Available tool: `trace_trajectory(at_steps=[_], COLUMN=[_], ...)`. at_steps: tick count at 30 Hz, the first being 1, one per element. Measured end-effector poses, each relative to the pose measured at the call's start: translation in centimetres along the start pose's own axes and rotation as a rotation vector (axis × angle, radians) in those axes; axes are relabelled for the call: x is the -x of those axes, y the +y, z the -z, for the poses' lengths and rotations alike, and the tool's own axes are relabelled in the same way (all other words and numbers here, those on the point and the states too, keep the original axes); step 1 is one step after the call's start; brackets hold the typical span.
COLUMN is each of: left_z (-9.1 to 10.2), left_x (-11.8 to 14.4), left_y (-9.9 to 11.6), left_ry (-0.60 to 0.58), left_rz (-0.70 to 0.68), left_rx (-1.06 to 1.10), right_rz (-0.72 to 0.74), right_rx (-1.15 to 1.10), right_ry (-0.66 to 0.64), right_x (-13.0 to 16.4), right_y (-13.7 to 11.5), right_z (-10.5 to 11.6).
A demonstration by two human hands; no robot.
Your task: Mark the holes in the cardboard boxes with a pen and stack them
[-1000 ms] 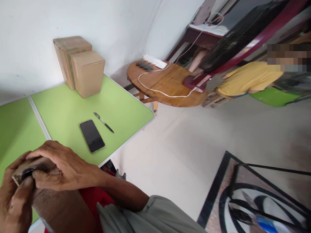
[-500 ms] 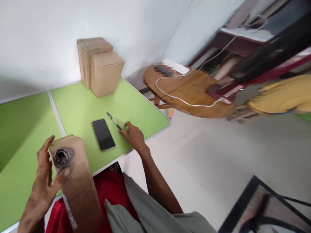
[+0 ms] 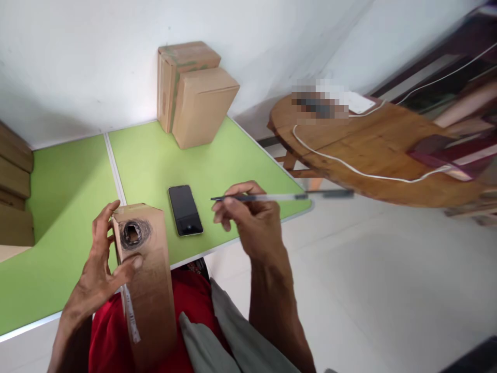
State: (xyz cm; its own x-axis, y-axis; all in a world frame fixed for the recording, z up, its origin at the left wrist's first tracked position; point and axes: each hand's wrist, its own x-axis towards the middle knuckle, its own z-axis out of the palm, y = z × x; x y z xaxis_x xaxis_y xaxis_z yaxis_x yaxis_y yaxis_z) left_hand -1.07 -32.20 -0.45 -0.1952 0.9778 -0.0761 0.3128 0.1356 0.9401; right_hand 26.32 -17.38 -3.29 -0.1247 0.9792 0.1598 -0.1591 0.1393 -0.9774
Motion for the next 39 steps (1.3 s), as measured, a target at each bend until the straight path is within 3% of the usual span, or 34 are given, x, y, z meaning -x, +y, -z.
trace_trajectory(at_steps=[5,8,12,22,39], left_z=[0.1,0.6,0.8,0.9,1.0], left_x=[0.4,1.0,1.5,1.6,1.6], left_y=[-0.1,-0.9,-1.6,-2.3,-2.0], left_ry=[-0.025,0.009,0.039,0.056,0.054], left_rz=[-0.021,-0.046,-0.028,-0.018,-0.015], left_rx=[0.003,0.034,0.062,0.082,0.048], right_rz=[-0.12,-0.148,-0.156,-0.163,-0.116], right_rx=[-0.258,-0.321,-0.321,-0.292,-0.166], right_ry=[-0.416,-0.5,-0.557,-0.519,-0.459], right_x=[4.5,5.7,6.1,6.9,6.8], right_y=[-2.1,-2.1,-2.0,-2.2,-2.6], right_z=[-6.5,-8.4,-9.2,-10.7,-10.3])
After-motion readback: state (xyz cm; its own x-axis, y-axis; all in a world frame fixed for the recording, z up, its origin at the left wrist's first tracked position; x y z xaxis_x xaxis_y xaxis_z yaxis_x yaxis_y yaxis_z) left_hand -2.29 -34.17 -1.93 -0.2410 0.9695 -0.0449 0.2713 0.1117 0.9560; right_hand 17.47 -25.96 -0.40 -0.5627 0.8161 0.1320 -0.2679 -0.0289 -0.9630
